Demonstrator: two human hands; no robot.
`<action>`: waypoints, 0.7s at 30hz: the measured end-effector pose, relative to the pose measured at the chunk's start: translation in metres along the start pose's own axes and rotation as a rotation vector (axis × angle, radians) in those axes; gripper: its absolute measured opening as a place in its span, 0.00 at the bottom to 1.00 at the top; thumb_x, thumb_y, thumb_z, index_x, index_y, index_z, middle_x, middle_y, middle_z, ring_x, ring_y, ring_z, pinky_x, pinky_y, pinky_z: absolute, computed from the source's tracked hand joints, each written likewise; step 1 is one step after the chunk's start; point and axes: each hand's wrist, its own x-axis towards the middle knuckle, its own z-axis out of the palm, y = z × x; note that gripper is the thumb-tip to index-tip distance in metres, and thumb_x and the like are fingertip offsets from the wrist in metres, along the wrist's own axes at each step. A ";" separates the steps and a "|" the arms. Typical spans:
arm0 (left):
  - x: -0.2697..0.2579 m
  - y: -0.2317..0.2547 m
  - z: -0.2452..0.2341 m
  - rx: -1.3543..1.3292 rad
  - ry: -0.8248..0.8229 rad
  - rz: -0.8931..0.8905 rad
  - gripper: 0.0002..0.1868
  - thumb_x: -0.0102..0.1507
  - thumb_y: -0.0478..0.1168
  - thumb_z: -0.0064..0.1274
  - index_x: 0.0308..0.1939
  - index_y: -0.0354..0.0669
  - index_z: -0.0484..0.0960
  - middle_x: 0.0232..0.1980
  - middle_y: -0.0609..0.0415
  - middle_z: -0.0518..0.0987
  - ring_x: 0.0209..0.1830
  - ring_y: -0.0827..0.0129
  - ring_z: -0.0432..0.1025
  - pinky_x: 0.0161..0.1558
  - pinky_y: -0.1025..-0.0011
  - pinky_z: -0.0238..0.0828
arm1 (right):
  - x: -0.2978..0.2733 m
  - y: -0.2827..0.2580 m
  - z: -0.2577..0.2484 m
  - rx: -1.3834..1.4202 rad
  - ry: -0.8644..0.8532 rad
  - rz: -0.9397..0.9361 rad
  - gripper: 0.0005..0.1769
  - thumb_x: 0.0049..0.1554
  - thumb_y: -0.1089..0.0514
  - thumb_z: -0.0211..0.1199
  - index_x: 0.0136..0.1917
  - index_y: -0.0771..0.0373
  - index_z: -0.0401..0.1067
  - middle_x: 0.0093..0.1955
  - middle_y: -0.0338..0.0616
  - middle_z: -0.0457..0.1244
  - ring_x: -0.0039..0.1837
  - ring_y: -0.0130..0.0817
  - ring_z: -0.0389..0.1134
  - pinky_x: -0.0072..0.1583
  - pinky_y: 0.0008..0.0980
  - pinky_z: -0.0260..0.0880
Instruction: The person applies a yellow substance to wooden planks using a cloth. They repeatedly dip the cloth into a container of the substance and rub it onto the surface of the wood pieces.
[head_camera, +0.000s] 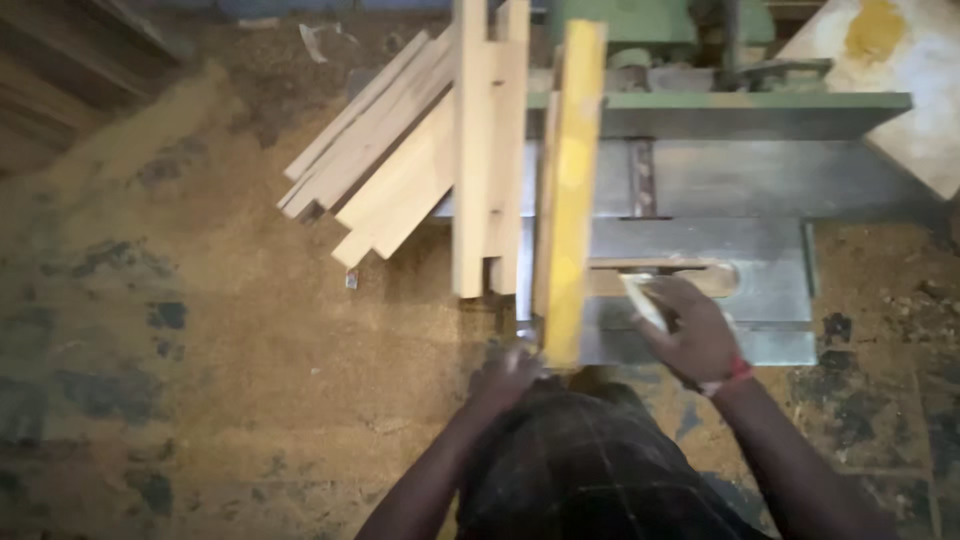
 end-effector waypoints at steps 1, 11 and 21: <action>-0.002 0.003 -0.003 0.085 0.014 -0.018 0.18 0.69 0.46 0.49 0.56 0.36 0.77 0.44 0.49 0.78 0.44 0.66 0.75 0.50 0.63 0.76 | 0.004 0.010 0.000 0.008 0.018 -0.050 0.27 0.54 0.49 0.69 0.62 0.68 0.74 0.63 0.59 0.67 0.63 0.52 0.69 0.62 0.43 0.71; -0.010 0.009 0.000 -0.127 0.012 0.084 0.21 0.72 0.47 0.38 0.58 0.38 0.79 0.50 0.53 0.84 0.46 0.73 0.76 0.52 0.70 0.73 | 0.022 0.098 -0.005 0.236 0.097 -0.260 0.27 0.52 0.51 0.69 0.60 0.69 0.74 0.62 0.60 0.67 0.64 0.56 0.69 0.65 0.45 0.68; -0.035 0.042 0.003 -0.297 0.175 -0.245 0.23 0.71 0.54 0.39 0.60 0.44 0.78 0.47 0.58 0.82 0.46 0.73 0.75 0.53 0.69 0.74 | 0.024 0.177 -0.030 0.406 -0.081 -0.108 0.26 0.50 0.53 0.68 0.59 0.66 0.74 0.61 0.56 0.68 0.55 0.51 0.73 0.56 0.41 0.73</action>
